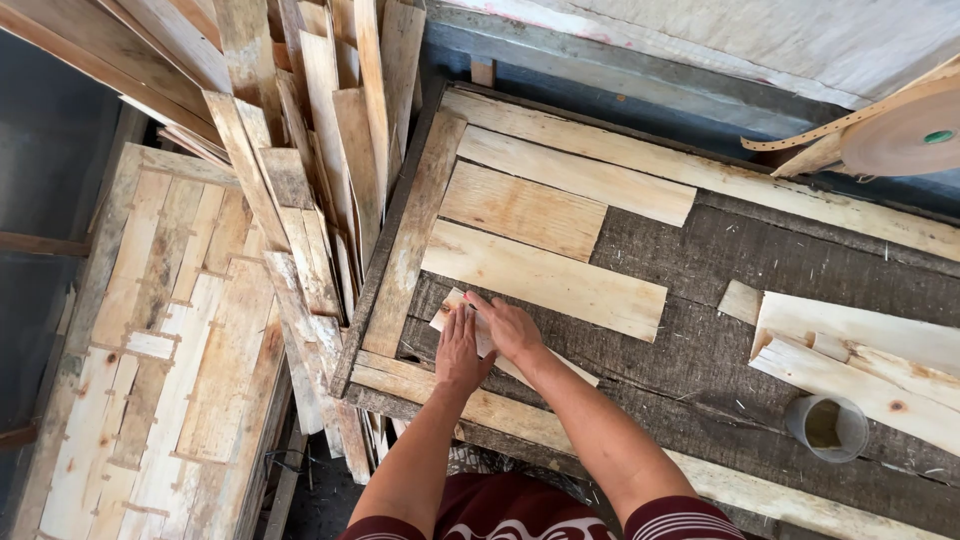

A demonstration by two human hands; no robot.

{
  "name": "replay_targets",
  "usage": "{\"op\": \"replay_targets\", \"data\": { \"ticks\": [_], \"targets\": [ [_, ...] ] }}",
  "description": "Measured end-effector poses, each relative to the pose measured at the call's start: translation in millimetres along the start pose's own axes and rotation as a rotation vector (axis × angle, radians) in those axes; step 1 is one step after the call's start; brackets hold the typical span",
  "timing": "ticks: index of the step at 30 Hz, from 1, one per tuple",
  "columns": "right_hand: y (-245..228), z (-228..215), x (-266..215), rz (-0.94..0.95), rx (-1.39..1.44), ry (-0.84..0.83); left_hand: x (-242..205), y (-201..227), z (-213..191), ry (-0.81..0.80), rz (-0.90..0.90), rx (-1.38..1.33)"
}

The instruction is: Scoring and breaking thin wood strips with a utility knife to fit a pattern on a wooden surface.

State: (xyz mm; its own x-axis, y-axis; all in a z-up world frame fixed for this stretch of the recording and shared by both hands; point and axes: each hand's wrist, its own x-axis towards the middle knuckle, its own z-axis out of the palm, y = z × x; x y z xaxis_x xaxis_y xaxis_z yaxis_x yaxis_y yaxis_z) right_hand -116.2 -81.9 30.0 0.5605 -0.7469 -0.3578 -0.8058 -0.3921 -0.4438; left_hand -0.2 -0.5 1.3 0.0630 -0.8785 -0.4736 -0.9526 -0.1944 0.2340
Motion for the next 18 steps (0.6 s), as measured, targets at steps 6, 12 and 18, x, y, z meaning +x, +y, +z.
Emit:
{"op": "replay_targets", "data": {
  "ticks": [6,12,18],
  "targets": [
    [2.5,-4.5,-4.8,0.019,0.009,-0.035,-2.5,-2.8,5.4,0.063,0.021,-0.050],
    [4.8,-3.0,-8.3,0.000,-0.003,-0.017,-0.7,-4.4,11.9,0.105,0.035,-0.054],
    [10.8,-11.6,-21.5,0.048,-0.026,-0.091,-1.8,-1.6,4.9,0.085,0.028,-0.062]
  ]
}}
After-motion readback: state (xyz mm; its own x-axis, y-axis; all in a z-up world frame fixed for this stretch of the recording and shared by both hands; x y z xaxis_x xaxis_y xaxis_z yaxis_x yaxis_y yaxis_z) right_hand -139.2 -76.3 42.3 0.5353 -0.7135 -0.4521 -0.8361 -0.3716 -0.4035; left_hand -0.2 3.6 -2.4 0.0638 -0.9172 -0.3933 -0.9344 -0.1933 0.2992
